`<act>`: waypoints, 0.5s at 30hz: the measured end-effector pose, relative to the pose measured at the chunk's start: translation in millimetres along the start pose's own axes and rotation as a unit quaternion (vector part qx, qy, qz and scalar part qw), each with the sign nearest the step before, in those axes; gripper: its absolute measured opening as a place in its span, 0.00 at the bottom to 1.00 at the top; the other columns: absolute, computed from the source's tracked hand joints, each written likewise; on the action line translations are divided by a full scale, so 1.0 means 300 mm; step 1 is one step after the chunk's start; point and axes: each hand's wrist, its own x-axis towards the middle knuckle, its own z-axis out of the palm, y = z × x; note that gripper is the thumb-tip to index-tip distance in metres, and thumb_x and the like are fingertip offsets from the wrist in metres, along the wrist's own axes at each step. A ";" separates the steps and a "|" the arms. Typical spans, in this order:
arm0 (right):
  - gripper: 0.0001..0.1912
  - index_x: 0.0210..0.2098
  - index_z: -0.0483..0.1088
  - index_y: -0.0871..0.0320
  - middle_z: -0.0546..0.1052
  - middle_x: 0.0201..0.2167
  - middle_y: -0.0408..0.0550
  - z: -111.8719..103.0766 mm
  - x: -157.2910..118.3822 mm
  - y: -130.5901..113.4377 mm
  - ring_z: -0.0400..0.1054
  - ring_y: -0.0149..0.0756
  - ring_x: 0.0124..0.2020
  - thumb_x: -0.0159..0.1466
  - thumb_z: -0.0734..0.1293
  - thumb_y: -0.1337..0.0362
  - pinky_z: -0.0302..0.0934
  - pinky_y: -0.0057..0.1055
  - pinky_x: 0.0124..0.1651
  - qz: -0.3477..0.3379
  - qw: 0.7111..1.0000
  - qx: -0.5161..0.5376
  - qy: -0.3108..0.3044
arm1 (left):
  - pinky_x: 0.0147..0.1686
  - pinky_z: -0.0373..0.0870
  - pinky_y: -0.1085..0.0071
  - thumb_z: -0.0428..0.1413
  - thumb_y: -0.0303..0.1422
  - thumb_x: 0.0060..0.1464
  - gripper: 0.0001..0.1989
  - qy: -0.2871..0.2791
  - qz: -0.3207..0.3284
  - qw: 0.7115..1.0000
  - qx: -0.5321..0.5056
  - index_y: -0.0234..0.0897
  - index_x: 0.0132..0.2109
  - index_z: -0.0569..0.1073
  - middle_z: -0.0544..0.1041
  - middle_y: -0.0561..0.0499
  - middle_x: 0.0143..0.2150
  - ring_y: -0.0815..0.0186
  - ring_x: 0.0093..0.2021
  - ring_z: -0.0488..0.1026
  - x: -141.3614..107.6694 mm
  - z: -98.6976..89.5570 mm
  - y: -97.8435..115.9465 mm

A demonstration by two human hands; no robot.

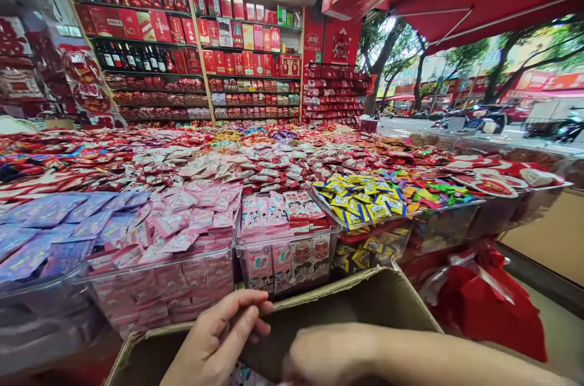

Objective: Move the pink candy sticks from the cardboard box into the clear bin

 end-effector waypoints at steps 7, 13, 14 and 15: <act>0.11 0.32 0.68 0.62 0.71 0.24 0.42 -0.102 -0.045 0.015 0.61 0.24 0.24 0.58 0.62 0.59 0.52 0.19 0.24 0.012 0.975 0.213 0.066 | 0.21 0.62 0.78 0.53 0.46 0.49 0.19 -0.102 -0.050 0.993 0.042 0.35 0.41 0.71 0.71 0.54 0.24 0.70 0.22 0.68 0.012 -0.041 0.026; 0.18 0.28 0.58 0.59 0.69 0.18 0.40 -0.040 -0.010 0.010 0.64 0.27 0.17 0.56 0.60 0.48 0.60 0.25 0.22 0.050 0.848 0.503 0.158 | 0.36 0.66 0.75 0.48 0.38 0.56 0.15 -0.137 -0.002 0.979 0.152 0.39 0.47 0.71 0.76 0.51 0.38 0.66 0.37 0.72 0.010 -0.005 0.035; 0.19 0.27 0.58 0.59 0.68 0.17 0.40 -0.036 -0.006 0.008 0.64 0.27 0.16 0.56 0.60 0.47 0.60 0.25 0.21 0.045 0.836 0.520 0.169 | 0.39 0.66 0.75 0.47 0.37 0.56 0.15 -0.142 0.015 0.977 0.156 0.41 0.49 0.69 0.76 0.51 0.40 0.65 0.39 0.71 0.008 0.004 0.032; 0.20 0.27 0.58 0.59 0.68 0.16 0.39 -0.034 -0.005 0.007 0.63 0.26 0.16 0.55 0.60 0.47 0.60 0.24 0.20 0.041 0.831 0.524 0.183 | 0.42 0.65 0.75 0.47 0.36 0.57 0.16 -0.143 0.030 0.976 0.161 0.42 0.51 0.68 0.76 0.52 0.43 0.65 0.41 0.71 0.006 0.013 0.027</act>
